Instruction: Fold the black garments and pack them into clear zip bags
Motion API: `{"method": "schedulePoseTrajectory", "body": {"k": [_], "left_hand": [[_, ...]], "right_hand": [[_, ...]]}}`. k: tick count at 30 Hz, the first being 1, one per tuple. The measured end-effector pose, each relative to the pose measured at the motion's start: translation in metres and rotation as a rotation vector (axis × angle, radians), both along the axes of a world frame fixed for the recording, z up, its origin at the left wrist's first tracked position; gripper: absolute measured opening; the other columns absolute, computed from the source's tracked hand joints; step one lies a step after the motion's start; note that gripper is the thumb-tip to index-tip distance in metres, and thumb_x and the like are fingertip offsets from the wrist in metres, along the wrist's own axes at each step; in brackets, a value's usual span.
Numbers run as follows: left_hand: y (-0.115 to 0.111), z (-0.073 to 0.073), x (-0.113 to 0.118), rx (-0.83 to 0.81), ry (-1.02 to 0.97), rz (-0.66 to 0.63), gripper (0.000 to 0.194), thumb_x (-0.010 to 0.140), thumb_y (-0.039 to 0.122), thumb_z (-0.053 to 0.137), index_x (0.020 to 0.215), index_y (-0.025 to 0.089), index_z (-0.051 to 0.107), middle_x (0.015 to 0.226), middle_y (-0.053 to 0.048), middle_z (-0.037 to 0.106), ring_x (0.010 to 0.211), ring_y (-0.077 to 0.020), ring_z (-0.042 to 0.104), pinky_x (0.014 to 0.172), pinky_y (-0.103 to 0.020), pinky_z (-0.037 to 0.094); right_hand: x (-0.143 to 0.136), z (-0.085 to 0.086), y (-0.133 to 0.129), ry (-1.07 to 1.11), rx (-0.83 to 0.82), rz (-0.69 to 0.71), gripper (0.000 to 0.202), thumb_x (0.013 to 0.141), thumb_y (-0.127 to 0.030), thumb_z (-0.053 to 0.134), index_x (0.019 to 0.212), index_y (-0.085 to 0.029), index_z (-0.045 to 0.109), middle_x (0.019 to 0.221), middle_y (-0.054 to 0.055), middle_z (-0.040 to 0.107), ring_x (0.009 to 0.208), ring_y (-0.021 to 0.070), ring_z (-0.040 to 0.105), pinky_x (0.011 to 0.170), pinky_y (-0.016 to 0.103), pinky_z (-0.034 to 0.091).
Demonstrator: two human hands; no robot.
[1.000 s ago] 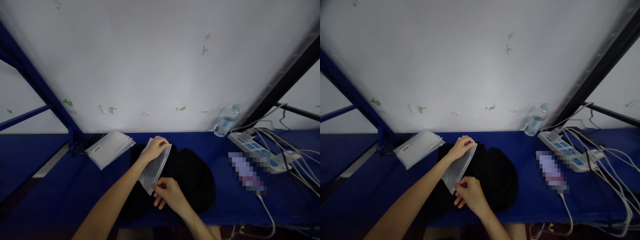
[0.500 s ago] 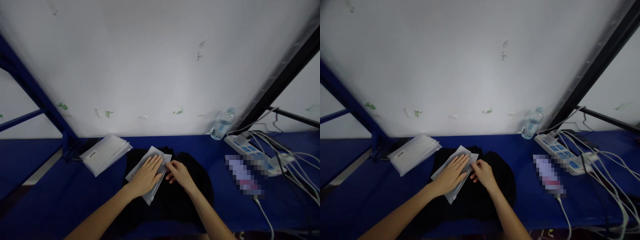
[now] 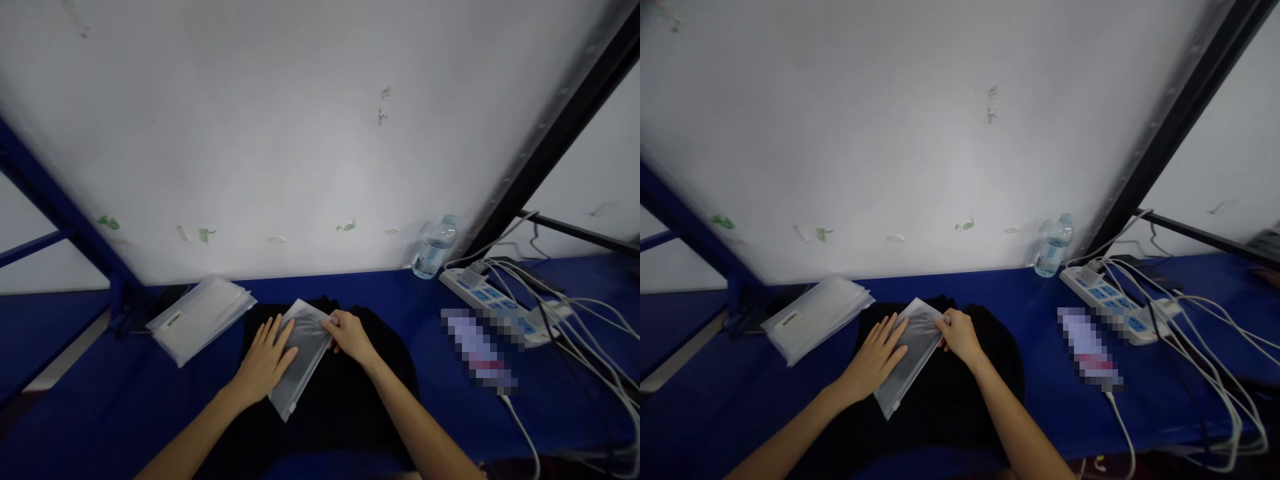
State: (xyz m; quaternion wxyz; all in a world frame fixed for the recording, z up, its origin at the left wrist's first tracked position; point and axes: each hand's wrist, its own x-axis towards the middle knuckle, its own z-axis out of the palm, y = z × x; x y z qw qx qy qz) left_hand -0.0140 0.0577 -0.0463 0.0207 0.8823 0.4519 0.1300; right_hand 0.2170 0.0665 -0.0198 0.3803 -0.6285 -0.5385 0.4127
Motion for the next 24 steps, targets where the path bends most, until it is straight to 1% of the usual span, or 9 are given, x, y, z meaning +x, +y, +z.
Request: {"method": "schedulePoseTrajectory", "body": {"k": [4, 9, 12, 15, 17, 19, 20, 22, 24], "left_hand": [[-0.001, -0.008, -0.022, 0.032, -0.01, 0.044, 0.062, 0.1, 0.043, 0.03, 0.153, 0.021, 0.007, 0.155, -0.013, 0.027, 0.143, -0.0272, 0.019, 0.112, -0.053, 0.024], [-0.006, -0.008, -0.028, 0.03, 0.047, 0.042, 0.064, 0.098, 0.049, 0.033, 0.151, 0.016, 0.019, 0.155, -0.015, 0.025, 0.144, -0.0283, 0.015, 0.113, -0.053, 0.023], [-0.007, -0.008, -0.026, 0.039, 0.039, 0.04, 0.064, 0.098, 0.05, 0.033, 0.15, 0.016, 0.021, 0.155, -0.015, 0.026, 0.144, -0.0284, 0.016, 0.113, -0.053, 0.023], [-0.008, -0.009, -0.025, 0.043, 0.018, 0.045, 0.064, 0.097, 0.051, 0.035, 0.15, 0.017, 0.022, 0.155, -0.015, 0.027, 0.143, -0.0288, 0.018, 0.113, -0.053, 0.024], [-0.005, -0.008, -0.027, 0.026, -0.004, 0.036, 0.062, 0.097, 0.049, 0.035, 0.149, 0.017, 0.024, 0.154, -0.014, 0.029, 0.143, -0.0279, 0.02, 0.113, -0.052, 0.024], [0.003, -0.005, -0.031, 0.022, -0.058, 0.047, 0.054, 0.099, 0.042, 0.032, 0.147, 0.017, 0.029, 0.151, -0.011, 0.036, 0.142, -0.0252, 0.024, 0.113, -0.049, 0.024], [0.01, -0.002, -0.034, 0.038, -0.097, 0.075, 0.05, 0.099, 0.037, 0.031, 0.145, 0.017, 0.033, 0.149, -0.01, 0.04, 0.141, -0.0242, 0.027, 0.113, -0.048, 0.025], [0.028, 0.006, -0.042, 0.094, -0.174, 0.166, 0.044, 0.098, 0.03, 0.032, 0.138, 0.017, 0.044, 0.143, -0.01, 0.049, 0.139, -0.0251, 0.031, 0.113, -0.049, 0.024], [0.048, 0.015, -0.049, 0.128, -0.206, 0.231, 0.039, 0.093, 0.028, 0.038, 0.128, 0.017, 0.054, 0.133, -0.011, 0.058, 0.136, -0.0303, 0.036, 0.111, -0.054, 0.023]], "right_hand": [[0.03, 0.002, 0.003, -0.022, 0.07, -0.14, 0.015, 0.084, -0.034, 0.056, 0.08, -0.02, 0.06, 0.062, 0.0, 0.068, 0.046, 0.0153, 0.065, 0.042, 0.021, 0.048], [0.117, 0.003, 0.02, -0.143, 0.073, -0.529, 0.026, 0.091, -0.029, 0.039, 0.108, -0.014, 0.053, 0.073, 0.011, 0.071, 0.061, 0.0211, 0.07, 0.055, 0.028, 0.053], [0.154, 0.004, 0.023, -0.252, 0.031, -0.658, 0.031, 0.089, -0.025, 0.04, 0.111, -0.008, 0.055, 0.071, 0.016, 0.07, 0.064, 0.0252, 0.07, 0.058, 0.033, 0.053], [0.16, 0.01, 0.018, -0.39, 0.042, -0.727, 0.039, 0.084, -0.027, 0.051, 0.114, -0.004, 0.056, 0.098, 0.028, 0.067, 0.09, 0.0358, 0.067, 0.074, 0.045, 0.05], [0.149, 0.017, 0.014, -0.515, 0.132, -0.764, 0.049, 0.082, -0.029, 0.055, 0.124, -0.004, 0.05, 0.127, 0.032, 0.052, 0.116, 0.043, 0.053, 0.089, 0.053, 0.042], [0.127, 0.024, 0.014, -0.648, 0.295, -0.654, 0.046, 0.086, -0.026, 0.051, 0.126, -0.005, 0.049, 0.137, 0.031, 0.042, 0.127, 0.0446, 0.04, 0.096, 0.058, 0.033], [0.114, 0.026, 0.015, -0.697, 0.377, -0.533, 0.039, 0.088, -0.025, 0.046, 0.122, -0.006, 0.054, 0.133, 0.029, 0.047, 0.126, 0.0427, 0.04, 0.098, 0.058, 0.031], [0.084, 0.028, 0.024, -0.705, 0.474, -0.196, 0.03, 0.092, -0.022, 0.04, 0.107, -0.012, 0.064, 0.112, 0.022, 0.062, 0.114, 0.035, 0.051, 0.097, 0.052, 0.035], [0.055, 0.025, 0.036, -0.667, 0.483, -0.001, 0.021, 0.091, -0.024, 0.049, 0.097, -0.02, 0.068, 0.094, 0.009, 0.069, 0.096, 0.0238, 0.06, 0.09, 0.037, 0.043]]}}
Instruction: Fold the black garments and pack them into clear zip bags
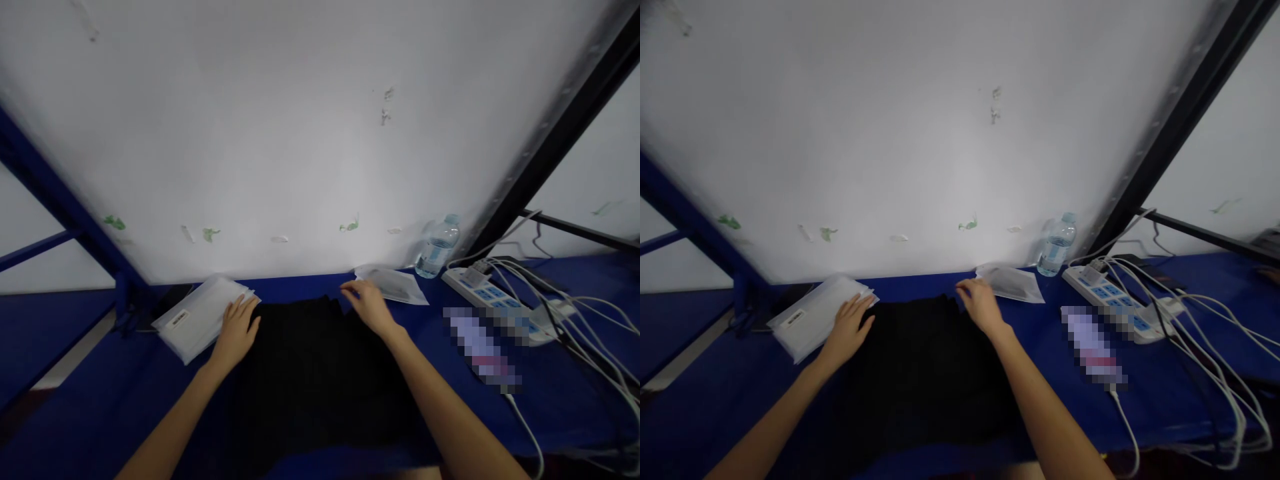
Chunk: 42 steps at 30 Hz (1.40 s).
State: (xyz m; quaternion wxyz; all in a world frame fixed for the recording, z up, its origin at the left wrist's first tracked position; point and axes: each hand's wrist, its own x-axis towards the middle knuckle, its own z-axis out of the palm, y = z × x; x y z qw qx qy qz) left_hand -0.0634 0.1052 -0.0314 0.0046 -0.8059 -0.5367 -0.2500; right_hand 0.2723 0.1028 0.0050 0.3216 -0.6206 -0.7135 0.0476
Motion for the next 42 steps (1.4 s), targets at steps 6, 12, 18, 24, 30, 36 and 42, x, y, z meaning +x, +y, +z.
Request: {"method": "schedulePoseTrajectory", "body": {"k": [6, 12, 18, 24, 30, 36, 42], "left_hand": [[0.018, 0.025, -0.011, -0.005, -0.04, -0.04, 0.021, 0.085, 0.026, 0.048, 0.097, 0.023, 0.065, 0.087, -0.005, 0.07, 0.096, -0.0289, 0.062, 0.1, -0.053, 0.038], [-0.043, 0.019, -0.026, -0.039, -0.129, -0.156, 0.013, 0.09, 0.029, 0.045, 0.089, 0.026, 0.057, 0.103, -0.002, 0.066, 0.111, -0.0246, 0.057, 0.101, -0.045, 0.043], [-0.08, 0.005, -0.036, -0.237, -0.079, -0.303, 0.01, 0.093, 0.03, 0.046, 0.088, 0.026, 0.054, 0.124, -0.002, 0.062, 0.127, -0.0227, 0.05, 0.113, -0.048, 0.031], [-0.062, 0.014, -0.036, -0.198, -0.154, -0.183, 0.022, 0.096, 0.034, 0.042, 0.109, 0.025, 0.057, 0.126, -0.005, 0.06, 0.131, -0.0235, 0.045, 0.109, -0.046, 0.036], [-0.036, 0.009, -0.025, -0.221, -0.169, -0.088, 0.033, 0.088, 0.035, 0.054, 0.117, 0.019, 0.058, 0.113, -0.008, 0.067, 0.11, -0.0263, 0.061, 0.098, -0.046, 0.046], [-0.076, 0.025, -0.019, -0.232, -0.152, -0.258, 0.03, 0.093, 0.033, 0.049, 0.121, 0.026, 0.058, 0.129, -0.005, 0.059, 0.132, -0.0256, 0.042, 0.112, -0.048, 0.031], [-0.151, 0.013, -0.028, -0.582, -0.034, -0.49, 0.052, 0.074, 0.04, 0.075, 0.123, 0.034, 0.059, 0.139, -0.004, 0.054, 0.132, -0.0306, 0.043, 0.106, -0.045, 0.041]], "right_hand": [[-0.041, -0.006, 0.016, 0.039, -0.063, 0.151, 0.007, 0.083, -0.024, 0.062, 0.085, -0.019, 0.067, 0.081, 0.005, 0.067, 0.083, 0.02, 0.061, 0.075, 0.031, 0.047], [-0.026, 0.002, -0.042, 0.11, 0.002, 0.339, 0.017, 0.093, -0.024, 0.047, 0.103, -0.025, 0.061, 0.115, 0.004, 0.065, 0.109, 0.019, 0.059, 0.096, 0.036, 0.044], [-0.023, -0.016, -0.078, 0.023, -0.068, 0.424, 0.018, 0.091, -0.019, 0.046, 0.097, -0.024, 0.062, 0.107, 0.007, 0.067, 0.106, 0.0217, 0.061, 0.093, 0.037, 0.047], [0.005, -0.021, -0.044, 0.002, 0.002, -0.012, 0.023, 0.088, -0.024, 0.051, 0.108, -0.019, 0.061, 0.101, 0.01, 0.067, 0.1, 0.026, 0.059, 0.09, 0.04, 0.046], [0.019, -0.021, -0.025, 0.043, -0.037, -0.003, 0.012, 0.081, -0.026, 0.058, 0.083, -0.02, 0.068, 0.078, 0.005, 0.069, 0.084, 0.0234, 0.064, 0.08, 0.036, 0.049], [0.028, -0.018, -0.08, 0.167, 0.032, 0.162, 0.017, 0.091, -0.028, 0.048, 0.102, -0.025, 0.061, 0.113, 0.003, 0.067, 0.111, 0.02, 0.06, 0.098, 0.037, 0.046], [0.034, -0.026, -0.135, 0.06, -0.077, 0.255, 0.025, 0.092, -0.027, 0.049, 0.115, -0.027, 0.061, 0.122, 0.003, 0.065, 0.128, 0.0232, 0.048, 0.109, 0.049, 0.037]]}}
